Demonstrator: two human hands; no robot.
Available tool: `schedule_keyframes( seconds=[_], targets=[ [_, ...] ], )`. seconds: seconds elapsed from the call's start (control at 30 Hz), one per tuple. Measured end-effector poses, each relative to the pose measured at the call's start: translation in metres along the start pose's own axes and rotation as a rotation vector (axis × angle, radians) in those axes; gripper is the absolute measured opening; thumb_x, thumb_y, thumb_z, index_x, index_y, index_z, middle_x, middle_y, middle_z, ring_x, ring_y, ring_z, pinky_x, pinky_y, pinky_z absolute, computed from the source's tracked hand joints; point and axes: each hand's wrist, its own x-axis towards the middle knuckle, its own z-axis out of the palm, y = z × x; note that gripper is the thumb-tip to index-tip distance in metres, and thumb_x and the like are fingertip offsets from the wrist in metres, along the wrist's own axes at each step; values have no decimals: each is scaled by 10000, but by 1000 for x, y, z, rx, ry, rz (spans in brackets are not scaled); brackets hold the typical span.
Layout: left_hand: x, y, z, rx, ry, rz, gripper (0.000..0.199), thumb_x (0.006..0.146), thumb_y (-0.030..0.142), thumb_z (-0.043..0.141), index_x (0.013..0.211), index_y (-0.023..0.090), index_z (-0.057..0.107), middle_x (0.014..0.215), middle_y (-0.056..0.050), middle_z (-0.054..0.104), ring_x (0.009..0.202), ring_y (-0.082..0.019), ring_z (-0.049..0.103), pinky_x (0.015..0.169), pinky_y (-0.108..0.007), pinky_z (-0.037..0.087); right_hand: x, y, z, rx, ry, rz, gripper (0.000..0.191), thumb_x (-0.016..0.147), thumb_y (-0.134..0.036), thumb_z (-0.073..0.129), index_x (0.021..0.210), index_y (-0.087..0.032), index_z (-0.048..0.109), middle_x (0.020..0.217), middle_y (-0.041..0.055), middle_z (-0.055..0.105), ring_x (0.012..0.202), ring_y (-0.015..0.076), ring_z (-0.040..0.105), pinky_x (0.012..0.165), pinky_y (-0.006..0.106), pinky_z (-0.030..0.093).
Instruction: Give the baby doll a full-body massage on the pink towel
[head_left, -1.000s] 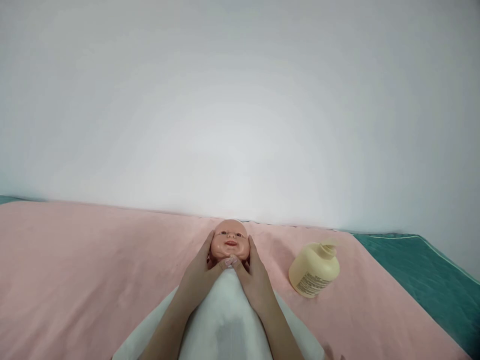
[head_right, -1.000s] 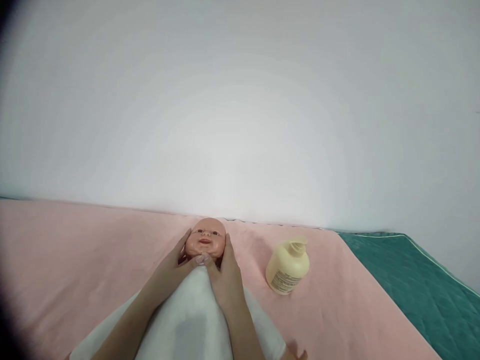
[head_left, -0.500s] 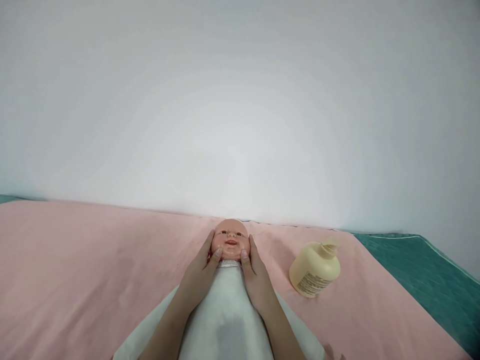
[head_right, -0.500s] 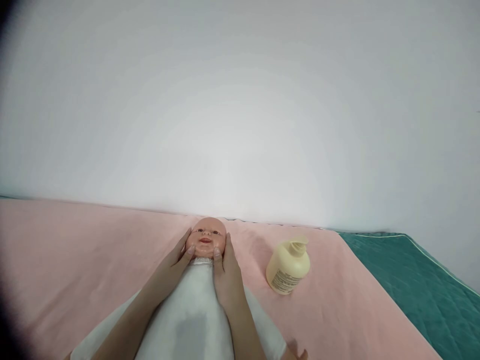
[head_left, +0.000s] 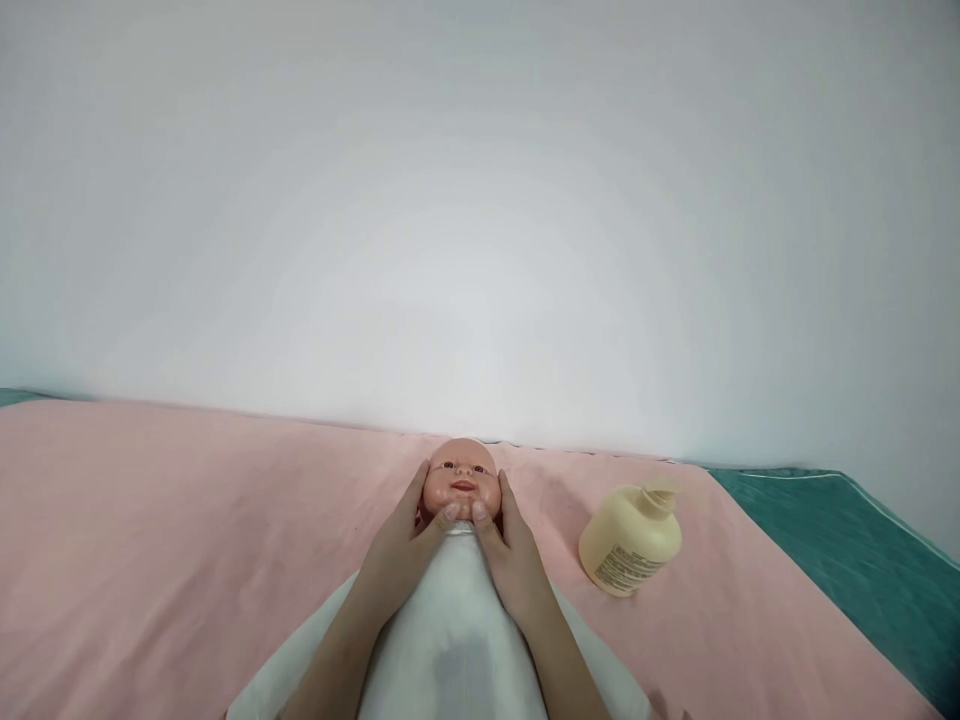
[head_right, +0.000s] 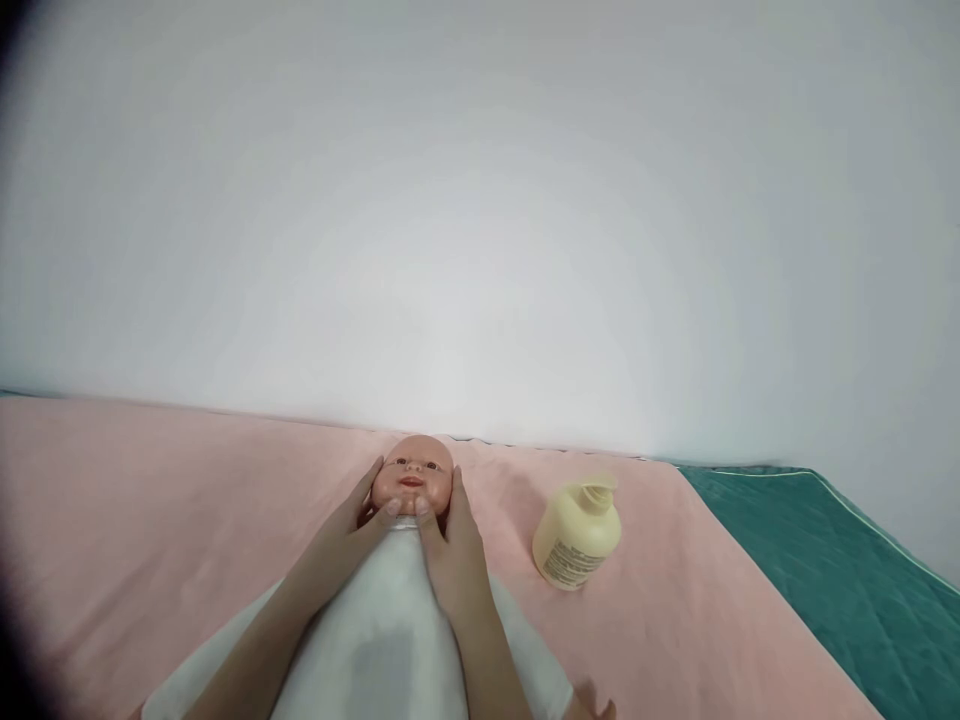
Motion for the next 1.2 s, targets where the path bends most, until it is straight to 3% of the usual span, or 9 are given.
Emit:
schedule_keyframes(
  seconds=[0.13,0.33,0.53,0.7,0.9,1.2],
  targets=[
    [4,-9,3,-69,-15,23,919,741,576,648,1484,289,190,1477,-86,399,1284,-274,469,1004,-372,438,0,4,3,23,12,-17,920,780,-588,610,1498,-207,177,1490,82,354,1345,262,372,1073,404,346],
    [4,-10,3,-77,-23,19,927,732,569,662,1482,288,195,1465,-93,417,1255,-276,500,988,-373,451,2,8,4,4,18,-19,896,789,-568,607,1496,-220,180,1483,77,369,1333,256,391,1060,400,366],
    [1,-4,1,-1,1,16,771,837,521,546,1483,267,212,1473,-100,405,1278,-271,477,1027,-398,409,0,4,3,-16,16,-12,876,814,-581,565,1498,-195,175,1486,88,362,1343,257,374,1077,403,342],
    [-1,1,-1,54,16,6,708,866,507,498,1479,271,234,1473,-90,406,1283,-268,472,1061,-417,370,0,1,1,-41,14,-10,790,872,-603,454,1494,-191,197,1536,55,248,1409,227,238,1144,393,221],
    [-4,6,-2,110,31,-10,634,914,563,323,1479,289,236,1525,-26,314,1380,-250,326,1132,-432,259,2,5,-2,-22,-10,-14,787,885,-674,324,1498,-198,190,1546,32,217,1427,204,178,1162,369,178],
    [-3,5,-1,74,50,13,651,911,609,257,1465,270,280,1525,-25,315,1397,-229,291,1154,-413,211,1,2,0,-13,18,-21,810,869,-699,330,1485,-181,241,1529,56,268,1413,217,228,1157,375,197]
  ],
)
